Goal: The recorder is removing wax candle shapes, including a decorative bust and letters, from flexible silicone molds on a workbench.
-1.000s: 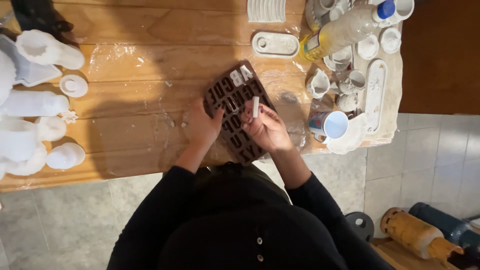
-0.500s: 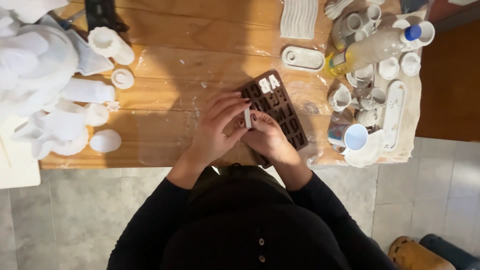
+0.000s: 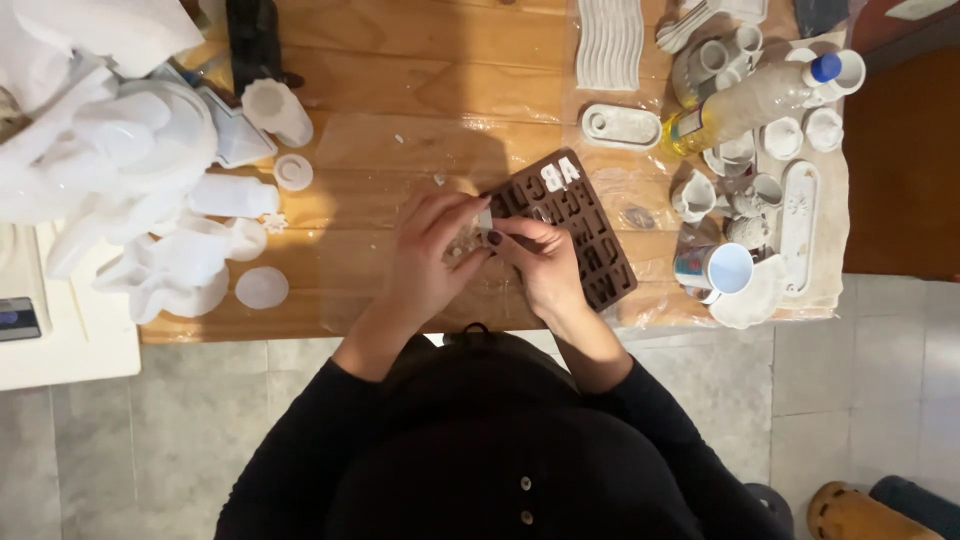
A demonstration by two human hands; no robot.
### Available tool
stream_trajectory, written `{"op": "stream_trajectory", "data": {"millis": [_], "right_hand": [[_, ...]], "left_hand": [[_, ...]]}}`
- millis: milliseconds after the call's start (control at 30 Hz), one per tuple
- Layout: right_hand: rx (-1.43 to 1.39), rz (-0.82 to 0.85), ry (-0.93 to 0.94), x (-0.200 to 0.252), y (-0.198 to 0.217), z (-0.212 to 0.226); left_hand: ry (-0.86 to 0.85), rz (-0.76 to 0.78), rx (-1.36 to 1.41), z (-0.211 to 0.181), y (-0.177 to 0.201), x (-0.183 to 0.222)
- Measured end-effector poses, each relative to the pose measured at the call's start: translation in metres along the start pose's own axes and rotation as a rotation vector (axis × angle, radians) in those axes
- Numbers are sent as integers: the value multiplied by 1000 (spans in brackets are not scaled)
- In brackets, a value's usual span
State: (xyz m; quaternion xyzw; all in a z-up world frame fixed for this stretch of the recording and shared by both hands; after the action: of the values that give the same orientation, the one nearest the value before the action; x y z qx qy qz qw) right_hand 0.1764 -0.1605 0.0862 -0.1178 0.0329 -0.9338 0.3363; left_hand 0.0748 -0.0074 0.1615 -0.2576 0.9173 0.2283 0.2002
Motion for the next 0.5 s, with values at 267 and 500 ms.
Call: {"op": "stream_trajectory", "data": {"millis": [267,500], "right_hand": [[-527,35,-329,4,-7,-29],[-458,15,-256,8,-16,-32]], "left_hand": [[115,48,381,18,14,1],[382,64,885,53,-1,13]]}}
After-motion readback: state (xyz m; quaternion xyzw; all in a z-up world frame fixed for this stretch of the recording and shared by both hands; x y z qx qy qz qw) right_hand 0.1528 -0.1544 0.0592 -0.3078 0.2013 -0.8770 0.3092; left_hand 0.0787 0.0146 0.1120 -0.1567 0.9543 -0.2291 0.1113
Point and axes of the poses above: each hand's wrist, its own x-axis away from the middle knuckle, its own y-axis out of the back of the hand, z = x × y, the point moved 6 cm from there along -x, towards the middle knuckle, and after that the axes turned 6 degrees about x, right-handed, at the moved point
